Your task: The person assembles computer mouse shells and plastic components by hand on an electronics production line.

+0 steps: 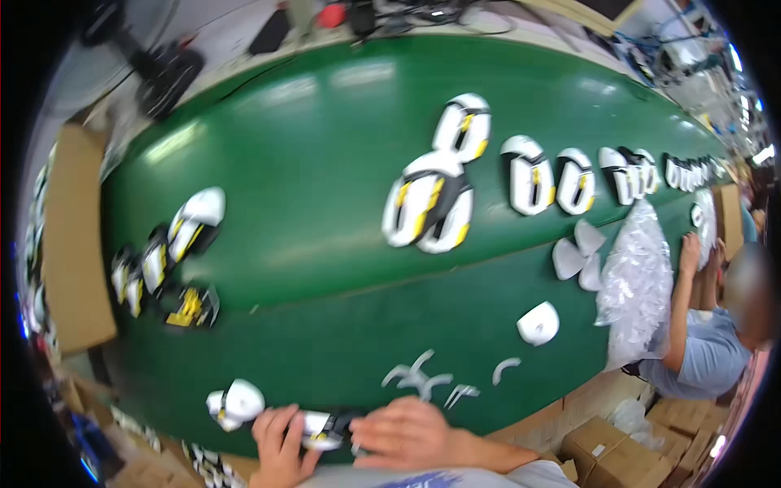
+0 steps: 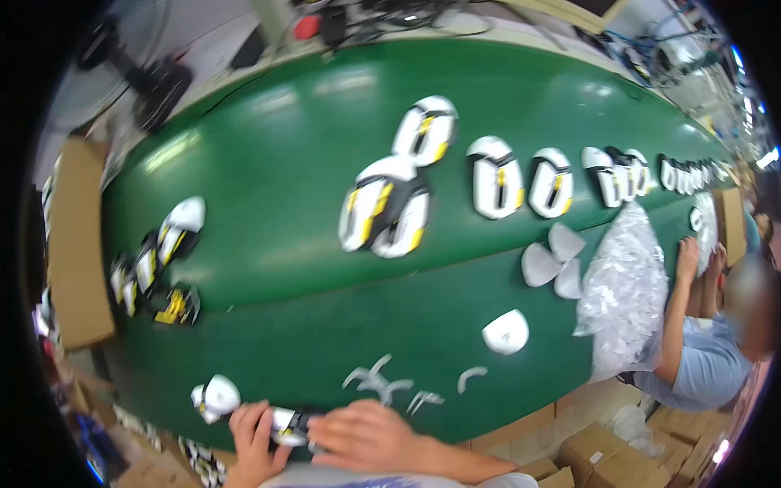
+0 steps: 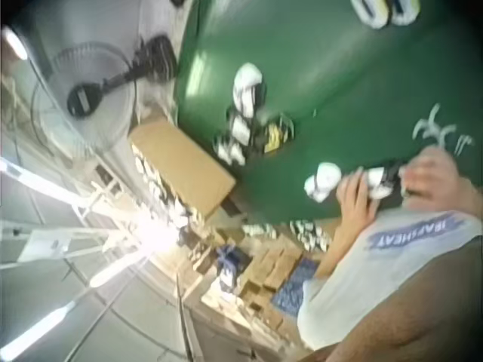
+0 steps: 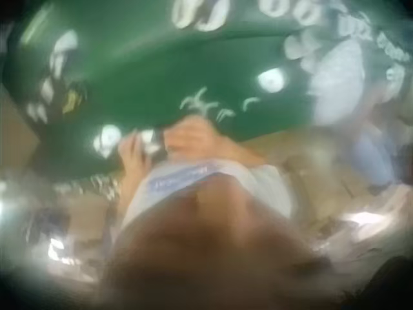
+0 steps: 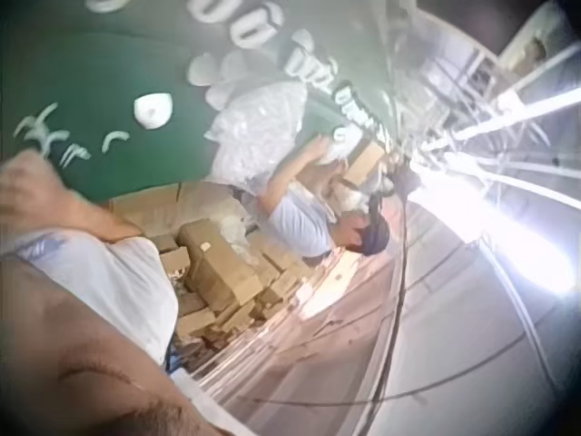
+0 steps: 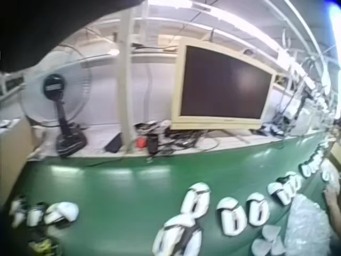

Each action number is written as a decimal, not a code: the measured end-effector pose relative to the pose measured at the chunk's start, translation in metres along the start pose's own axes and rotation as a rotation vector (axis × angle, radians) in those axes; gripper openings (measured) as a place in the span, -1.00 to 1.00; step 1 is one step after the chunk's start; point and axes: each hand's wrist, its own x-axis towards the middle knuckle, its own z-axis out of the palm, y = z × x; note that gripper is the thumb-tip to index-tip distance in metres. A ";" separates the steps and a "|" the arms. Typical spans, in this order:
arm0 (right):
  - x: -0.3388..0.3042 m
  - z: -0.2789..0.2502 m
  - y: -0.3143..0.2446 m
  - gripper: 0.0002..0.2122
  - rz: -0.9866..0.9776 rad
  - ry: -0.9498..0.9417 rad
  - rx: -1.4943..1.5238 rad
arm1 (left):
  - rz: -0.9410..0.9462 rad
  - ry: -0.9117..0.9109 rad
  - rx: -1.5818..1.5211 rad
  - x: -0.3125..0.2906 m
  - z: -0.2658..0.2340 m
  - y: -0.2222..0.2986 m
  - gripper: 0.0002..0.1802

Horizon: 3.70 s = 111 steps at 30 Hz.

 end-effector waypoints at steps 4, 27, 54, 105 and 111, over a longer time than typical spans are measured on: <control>0.025 0.000 0.090 -0.52 -0.129 -0.203 -0.223 | 0.155 0.164 -0.033 0.071 0.085 -0.062 -0.12; 0.022 0.016 0.062 -0.53 -0.310 -0.259 -0.629 | 0.247 0.377 -0.144 0.065 0.089 -0.062 -0.15; 0.035 -0.019 0.023 -0.46 -0.382 -0.695 -1.076 | 0.322 0.394 -0.109 0.078 0.094 -0.062 -0.08; 0.043 -0.009 0.034 -0.43 -0.171 -0.503 -0.458 | 0.410 0.338 -0.102 0.086 0.100 -0.057 -0.10; 0.038 0.000 0.038 -0.45 -0.232 -0.468 -0.570 | 0.428 0.339 -0.103 0.086 0.101 -0.058 -0.11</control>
